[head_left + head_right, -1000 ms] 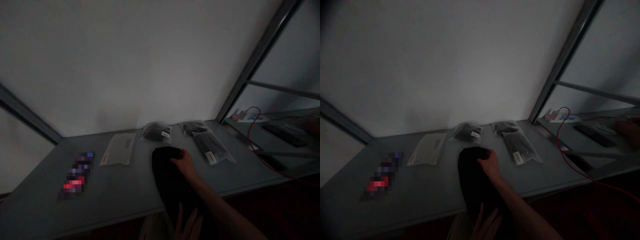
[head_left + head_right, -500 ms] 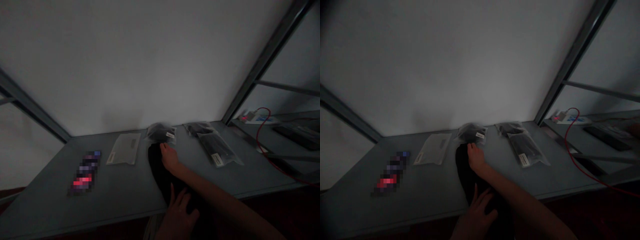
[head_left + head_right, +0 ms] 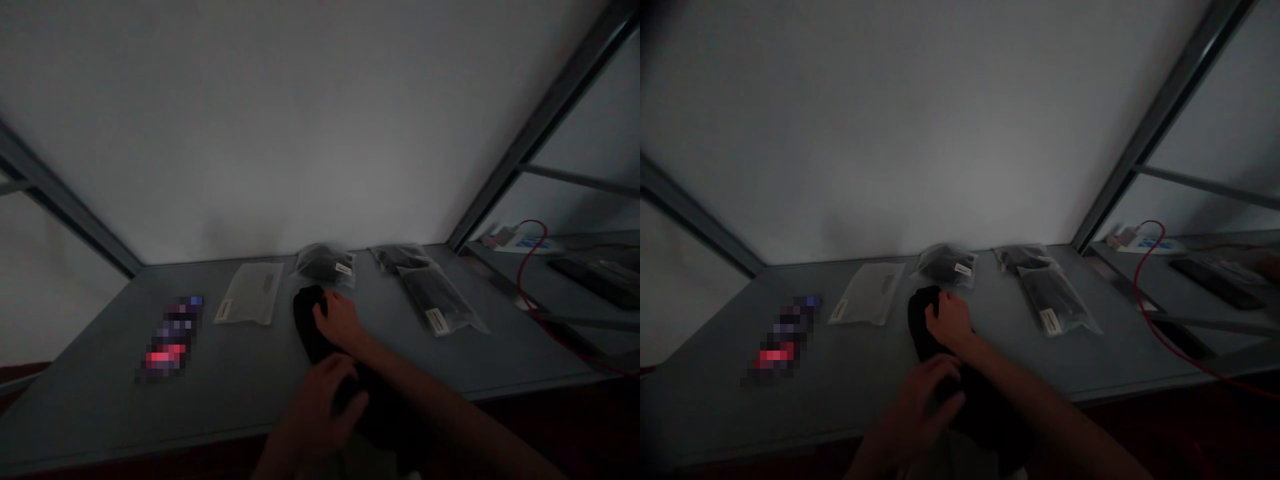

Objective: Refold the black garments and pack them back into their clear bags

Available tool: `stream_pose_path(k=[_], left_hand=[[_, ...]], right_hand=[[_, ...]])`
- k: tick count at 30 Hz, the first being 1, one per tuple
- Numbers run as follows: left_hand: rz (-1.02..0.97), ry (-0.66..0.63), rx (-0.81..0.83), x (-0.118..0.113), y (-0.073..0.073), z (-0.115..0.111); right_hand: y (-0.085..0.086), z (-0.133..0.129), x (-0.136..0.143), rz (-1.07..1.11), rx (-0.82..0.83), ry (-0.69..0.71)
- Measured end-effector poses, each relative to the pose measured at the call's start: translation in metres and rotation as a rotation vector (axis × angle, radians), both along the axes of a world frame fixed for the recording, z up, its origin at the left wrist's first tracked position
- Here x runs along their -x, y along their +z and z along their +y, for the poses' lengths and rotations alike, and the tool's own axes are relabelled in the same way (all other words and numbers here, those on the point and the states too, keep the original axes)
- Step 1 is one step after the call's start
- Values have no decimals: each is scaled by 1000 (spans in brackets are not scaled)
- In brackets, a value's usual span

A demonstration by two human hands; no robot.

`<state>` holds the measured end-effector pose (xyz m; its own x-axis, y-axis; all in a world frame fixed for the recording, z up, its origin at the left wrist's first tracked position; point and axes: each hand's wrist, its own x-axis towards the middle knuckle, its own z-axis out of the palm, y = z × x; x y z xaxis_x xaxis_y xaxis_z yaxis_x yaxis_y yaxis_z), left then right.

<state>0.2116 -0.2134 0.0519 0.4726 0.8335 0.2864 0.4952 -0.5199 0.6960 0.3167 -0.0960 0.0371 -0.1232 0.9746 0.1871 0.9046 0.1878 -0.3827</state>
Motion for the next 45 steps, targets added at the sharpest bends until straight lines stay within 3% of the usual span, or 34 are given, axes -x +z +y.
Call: stream_pose_path(k=[3,7,10,16,22,27,30,33,36,40,45], left_hand=[[13,230,-65,20,11,46],[433,463,-95,32,17,115],[688,392,61,37,18,151],[755,231,113,53,17,184],[743,149,56,63,11,190],[650,286,-162,56,11,162],[503,192,-279,44,7,141],[375,36,-188,32,-4,133],[330,129,-65,24,-13,142],[406,253,20,21,-12,156],[479,279,38,16,-5,161]], right_hand=[[-9,-5,-3,14,-20,83],[-19,-2,-5,47,-98,198],[-23,0,-5,68,-124,209],[-28,2,-5,92,-114,186],[-25,3,-6,201,-85,192],[-19,7,-11,271,-31,212],[-16,14,-19,304,16,265],[-13,21,-29,334,75,347],[-9,20,-39,366,117,381],[-5,-3,-47,452,72,387],[2,-59,-55,222,-60,366]])
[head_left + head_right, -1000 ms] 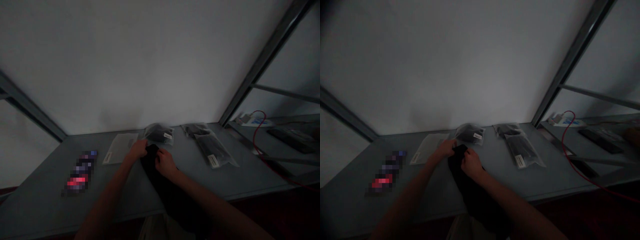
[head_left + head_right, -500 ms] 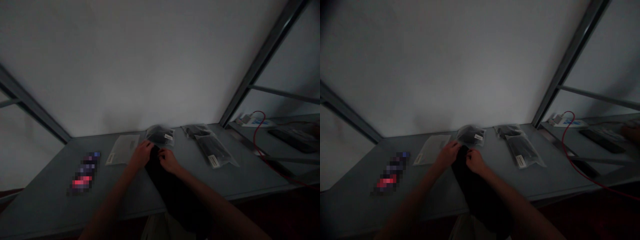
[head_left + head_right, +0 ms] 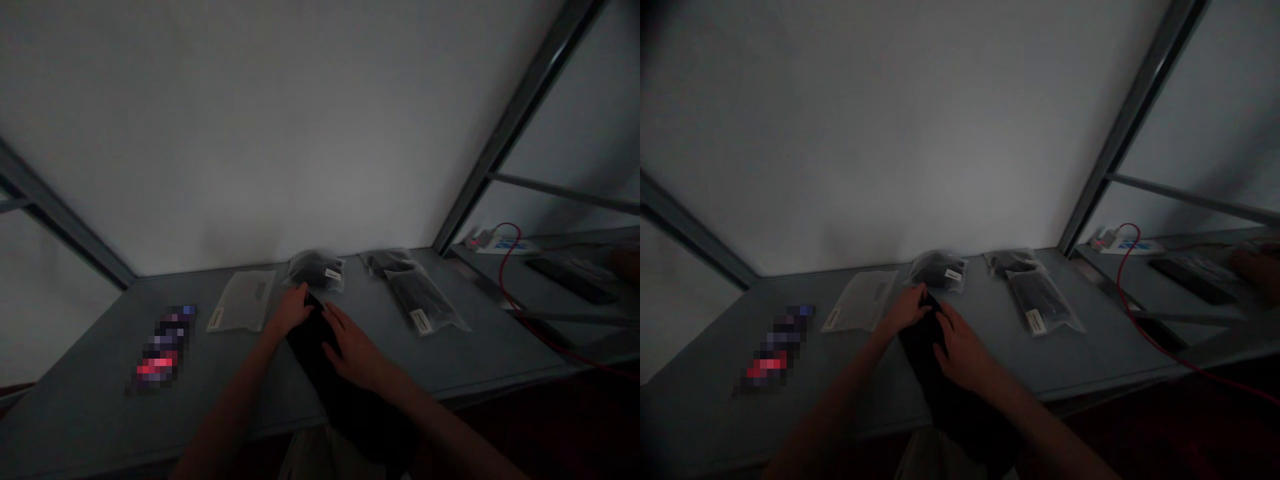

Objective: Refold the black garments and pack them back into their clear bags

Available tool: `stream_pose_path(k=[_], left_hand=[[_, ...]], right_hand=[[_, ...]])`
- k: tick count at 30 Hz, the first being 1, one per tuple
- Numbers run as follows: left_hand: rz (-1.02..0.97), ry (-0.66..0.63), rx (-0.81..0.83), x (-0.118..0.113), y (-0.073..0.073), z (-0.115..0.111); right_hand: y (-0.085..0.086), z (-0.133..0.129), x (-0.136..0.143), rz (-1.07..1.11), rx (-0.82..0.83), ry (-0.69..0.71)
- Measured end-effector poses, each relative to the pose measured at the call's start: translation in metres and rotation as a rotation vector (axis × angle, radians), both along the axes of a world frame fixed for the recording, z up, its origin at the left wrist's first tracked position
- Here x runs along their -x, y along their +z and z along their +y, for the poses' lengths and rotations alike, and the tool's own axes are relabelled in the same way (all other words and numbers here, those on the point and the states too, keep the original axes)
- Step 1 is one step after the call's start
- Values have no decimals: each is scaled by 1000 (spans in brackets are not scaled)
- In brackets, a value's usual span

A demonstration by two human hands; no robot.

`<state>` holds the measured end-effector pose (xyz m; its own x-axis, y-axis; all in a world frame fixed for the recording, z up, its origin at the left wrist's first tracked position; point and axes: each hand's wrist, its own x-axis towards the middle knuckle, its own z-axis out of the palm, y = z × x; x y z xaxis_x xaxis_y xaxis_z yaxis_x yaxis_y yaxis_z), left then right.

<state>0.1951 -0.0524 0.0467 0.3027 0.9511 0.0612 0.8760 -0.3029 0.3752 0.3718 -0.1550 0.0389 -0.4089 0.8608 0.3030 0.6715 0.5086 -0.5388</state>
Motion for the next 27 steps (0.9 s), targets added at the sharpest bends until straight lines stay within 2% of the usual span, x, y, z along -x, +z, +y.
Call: stream_pose_path(k=[2,6,10,13,15,17,19,22,24,25,27], left_hand=[[21,5,3,-1,1,0],[46,6,0,0,-3,5],[54,-12,-8,0,-4,11],[56,4,-45,-3,2,5],[35,43,-169,-5,7,-13],[-32,61,-420,-5,9,-45],[-88,-32,-594,-3,4,-86],[-71,-344,-668,1,-17,-146],[17,-580,-678,1,-36,-173],[92,-641,-685,0,-45,-182],[156,-623,-739,-6,-61,-190]], right_hand=[[0,-23,-4,-71,-32,16],[-5,-51,-10,-176,31,54],[-6,-54,-15,-176,96,108],[3,-49,-29,-70,194,192],[9,-48,-47,23,240,223],[14,-51,-71,59,183,228],[15,-58,-94,-18,128,268],[12,-71,-116,-173,121,312],[8,-75,-120,-245,152,340],[6,-75,-119,-274,167,359],[3,-71,-112,-322,182,407]])
